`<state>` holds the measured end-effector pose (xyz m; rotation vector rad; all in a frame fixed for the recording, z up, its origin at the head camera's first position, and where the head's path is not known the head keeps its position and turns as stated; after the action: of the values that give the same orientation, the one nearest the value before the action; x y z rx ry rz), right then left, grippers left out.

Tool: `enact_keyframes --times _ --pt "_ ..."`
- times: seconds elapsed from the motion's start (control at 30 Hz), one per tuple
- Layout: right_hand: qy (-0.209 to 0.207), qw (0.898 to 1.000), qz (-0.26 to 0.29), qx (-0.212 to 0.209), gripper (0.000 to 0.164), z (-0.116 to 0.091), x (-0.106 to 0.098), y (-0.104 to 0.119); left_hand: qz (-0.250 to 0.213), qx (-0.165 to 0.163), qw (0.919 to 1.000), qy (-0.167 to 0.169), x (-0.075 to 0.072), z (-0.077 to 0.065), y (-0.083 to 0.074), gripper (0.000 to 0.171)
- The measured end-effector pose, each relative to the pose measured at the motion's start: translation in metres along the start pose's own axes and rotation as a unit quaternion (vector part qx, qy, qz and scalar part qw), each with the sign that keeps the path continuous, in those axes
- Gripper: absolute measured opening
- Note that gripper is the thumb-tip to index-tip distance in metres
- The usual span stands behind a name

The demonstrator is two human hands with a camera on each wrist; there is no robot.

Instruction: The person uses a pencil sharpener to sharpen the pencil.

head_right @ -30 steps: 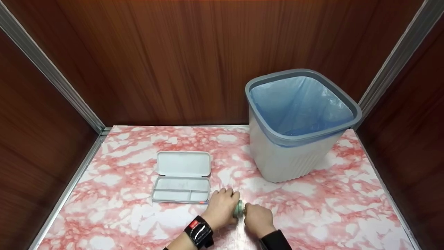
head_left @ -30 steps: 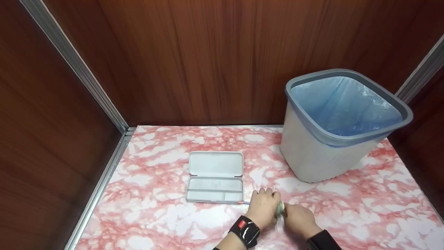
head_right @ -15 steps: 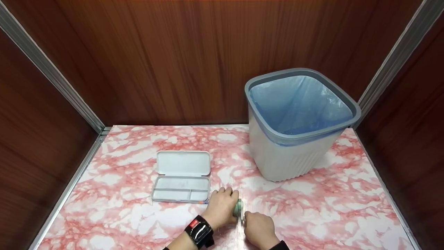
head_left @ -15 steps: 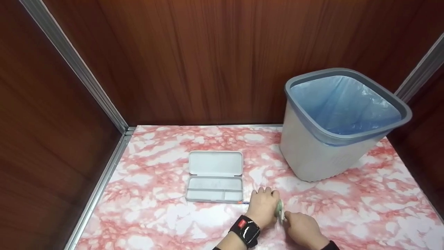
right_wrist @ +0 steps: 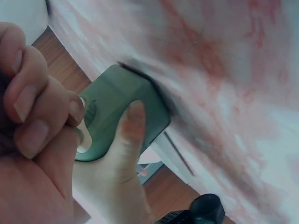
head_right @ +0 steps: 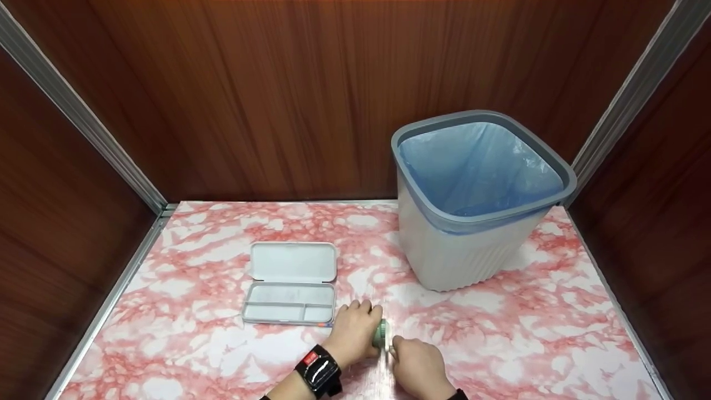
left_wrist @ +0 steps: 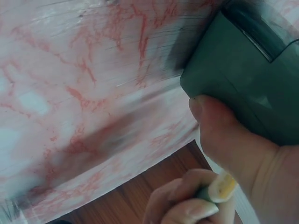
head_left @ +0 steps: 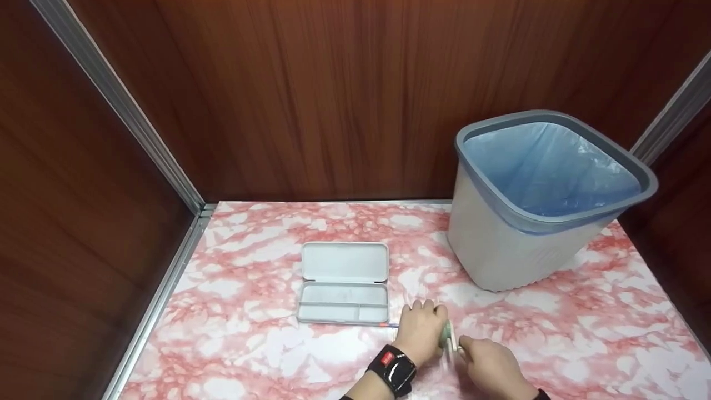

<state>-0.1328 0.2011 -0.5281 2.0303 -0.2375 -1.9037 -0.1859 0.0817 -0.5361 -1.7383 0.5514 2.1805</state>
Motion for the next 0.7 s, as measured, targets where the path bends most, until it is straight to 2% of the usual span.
enact_keyframes --times 0.17,0.37,0.7 --pt "-0.010 1.000 0.013 0.005 0.022 0.006 -0.011 0.001 -0.007 0.004 1.0000 0.003 0.000 0.000 0.000 0.066" --pt "-0.019 1.000 0.015 -0.002 0.023 0.022 -0.021 0.003 -0.010 0.012 0.9999 -0.005 -0.001 -0.001 0.001 0.065" --pt "-0.023 1.000 0.001 -0.005 0.019 0.046 -0.023 0.000 -0.006 0.013 0.9997 -0.018 -0.001 0.000 0.003 0.065"
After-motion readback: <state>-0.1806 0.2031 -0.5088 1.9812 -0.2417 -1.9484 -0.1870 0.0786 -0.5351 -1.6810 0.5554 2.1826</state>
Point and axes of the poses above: each hand's wrist, its own z-axis towards the middle knuckle, its own x-axis out of the palm, y = z × x, the point moved 3 cm from there along z, towards the middle knuckle, and after that the axes turned 2 degrees about -z, right-handed, at the moved point
